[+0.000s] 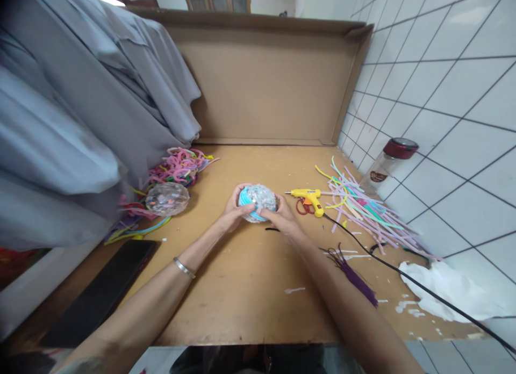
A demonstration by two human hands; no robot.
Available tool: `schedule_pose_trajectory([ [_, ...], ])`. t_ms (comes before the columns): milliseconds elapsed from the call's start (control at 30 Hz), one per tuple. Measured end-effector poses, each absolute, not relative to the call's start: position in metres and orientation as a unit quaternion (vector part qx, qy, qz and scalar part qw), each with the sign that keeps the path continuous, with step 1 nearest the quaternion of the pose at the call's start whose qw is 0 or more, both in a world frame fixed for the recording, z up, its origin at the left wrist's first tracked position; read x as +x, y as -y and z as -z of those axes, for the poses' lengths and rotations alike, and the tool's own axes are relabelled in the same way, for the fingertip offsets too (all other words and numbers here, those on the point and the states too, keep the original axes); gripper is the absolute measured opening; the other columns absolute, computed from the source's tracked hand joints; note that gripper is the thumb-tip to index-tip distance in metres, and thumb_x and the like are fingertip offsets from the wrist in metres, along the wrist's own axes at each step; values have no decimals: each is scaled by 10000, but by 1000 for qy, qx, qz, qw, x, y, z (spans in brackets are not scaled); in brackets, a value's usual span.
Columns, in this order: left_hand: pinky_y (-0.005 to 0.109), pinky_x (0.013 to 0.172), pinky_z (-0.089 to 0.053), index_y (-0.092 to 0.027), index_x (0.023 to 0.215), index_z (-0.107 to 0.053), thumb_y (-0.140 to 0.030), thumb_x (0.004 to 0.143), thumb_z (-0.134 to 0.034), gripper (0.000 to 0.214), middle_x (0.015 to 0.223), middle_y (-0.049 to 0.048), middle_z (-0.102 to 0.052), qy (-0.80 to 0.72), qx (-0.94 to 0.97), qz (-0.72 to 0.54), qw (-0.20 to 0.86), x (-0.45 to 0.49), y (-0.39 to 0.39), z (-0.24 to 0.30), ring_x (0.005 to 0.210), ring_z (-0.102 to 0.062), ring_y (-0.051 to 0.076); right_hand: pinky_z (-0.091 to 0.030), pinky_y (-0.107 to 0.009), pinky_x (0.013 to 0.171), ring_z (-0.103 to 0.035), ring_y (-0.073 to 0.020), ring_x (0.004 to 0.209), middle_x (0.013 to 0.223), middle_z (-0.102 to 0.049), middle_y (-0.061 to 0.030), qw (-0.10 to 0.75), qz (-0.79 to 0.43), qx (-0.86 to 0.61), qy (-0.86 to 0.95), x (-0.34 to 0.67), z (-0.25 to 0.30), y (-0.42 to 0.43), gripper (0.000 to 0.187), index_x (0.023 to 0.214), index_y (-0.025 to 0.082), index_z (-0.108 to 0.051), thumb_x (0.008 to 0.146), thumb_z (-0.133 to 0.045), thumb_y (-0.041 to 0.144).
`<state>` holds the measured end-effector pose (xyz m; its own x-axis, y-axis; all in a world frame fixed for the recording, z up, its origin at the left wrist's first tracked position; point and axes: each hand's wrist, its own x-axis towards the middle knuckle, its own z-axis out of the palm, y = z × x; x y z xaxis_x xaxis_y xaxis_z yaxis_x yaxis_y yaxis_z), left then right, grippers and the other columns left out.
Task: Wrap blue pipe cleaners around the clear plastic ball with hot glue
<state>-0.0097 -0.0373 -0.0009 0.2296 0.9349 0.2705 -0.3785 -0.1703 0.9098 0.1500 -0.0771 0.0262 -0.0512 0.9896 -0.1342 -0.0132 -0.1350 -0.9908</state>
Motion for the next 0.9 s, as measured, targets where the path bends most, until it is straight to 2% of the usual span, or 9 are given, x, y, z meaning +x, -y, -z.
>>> schedule_pose_trajectory([
  [200, 319, 895, -491, -217, 1107, -539, -352, 490, -910, 733, 1047, 28, -639, -276, 496, -571, 593, -12, 37, -4, 984, -621, 211, -514, -307, 777, -619, -195, 979, 1175, -646, -64, 502, -549, -453, 491, 145, -28, 79, 606, 1092, 242, -522, 574, -809, 371],
  [367, 316, 860, -514, -239, 1096, -545, -373, 510, -887, 692, 1046, 15, -652, -230, 435, -580, 649, -19, 34, -8, 948, -639, 196, -493, -304, 711, -614, -173, 817, 880, -666, -27, 507, -530, -439, 519, 145, -24, 74, 525, 1030, 220, -565, 659, -753, 541],
  [500, 338, 897, -519, -237, 1103, -555, -403, 532, -871, 674, 1074, 31, -662, -213, 411, -593, 659, -25, 29, -6, 986, -648, 213, -446, -312, 669, -557, -161, 710, 747, -605, -11, 525, -385, -504, 567, 148, -21, 76, 448, 852, 214, -575, 820, -527, 658],
  [600, 389, 973, -506, -235, 1145, -552, -443, 545, -858, 704, 1140, 55, -672, -209, 400, -600, 661, -29, 24, -6, 1068, -645, 245, -417, -330, 669, -511, -162, 655, 672, -558, -12, 521, -249, -529, 622, 146, -20, 86, 457, 727, 227, -539, 937, -357, 589],
  [700, 435, 1016, -494, -226, 1184, -555, -478, 541, -855, 753, 1160, 70, -690, -207, 391, -599, 668, -33, 21, -8, 1143, -629, 281, -435, -364, 743, -532, -174, 666, 645, -561, -30, 468, -149, -436, 754, 139, -18, 103, 445, 671, 237, -551, 968, -352, 502],
  [767, 462, 1019, -494, -216, 1192, -564, -517, 551, -839, 759, 1150, 80, -704, -204, 389, -595, 673, -35, 21, -9, 1167, -620, 308, -448, -393, 848, -602, -187, 760, 699, -631, -36, 390, -115, -314, 858, 133, -16, 112, 368, 761, 263, -639, 972, -385, 425],
  [833, 475, 1014, -495, -204, 1182, -579, -558, 588, -804, 726, 1124, 86, -717, -207, 391, -587, 679, -35, 22, -10, 1163, -624, 326, -396, -441, 1025, -632, -204, 1039, 977, -719, -29, 329, -96, -234, 910, 128, -14, 118, 262, 1029, 336, -674, 969, -420, 358],
  [900, 470, 1011, -493, -192, 1165, -593, -576, 615, -778, 696, 1097, 94, -725, -212, 398, -579, 680, -34, 24, -11, 1145, -634, 331, -246, -515, 1168, -499, -241, 1315, 1305, -639, -40, 332, -68, -251, 907, 125, -12, 119, 357, 1295, 361, -562, 957, -452, 396],
])
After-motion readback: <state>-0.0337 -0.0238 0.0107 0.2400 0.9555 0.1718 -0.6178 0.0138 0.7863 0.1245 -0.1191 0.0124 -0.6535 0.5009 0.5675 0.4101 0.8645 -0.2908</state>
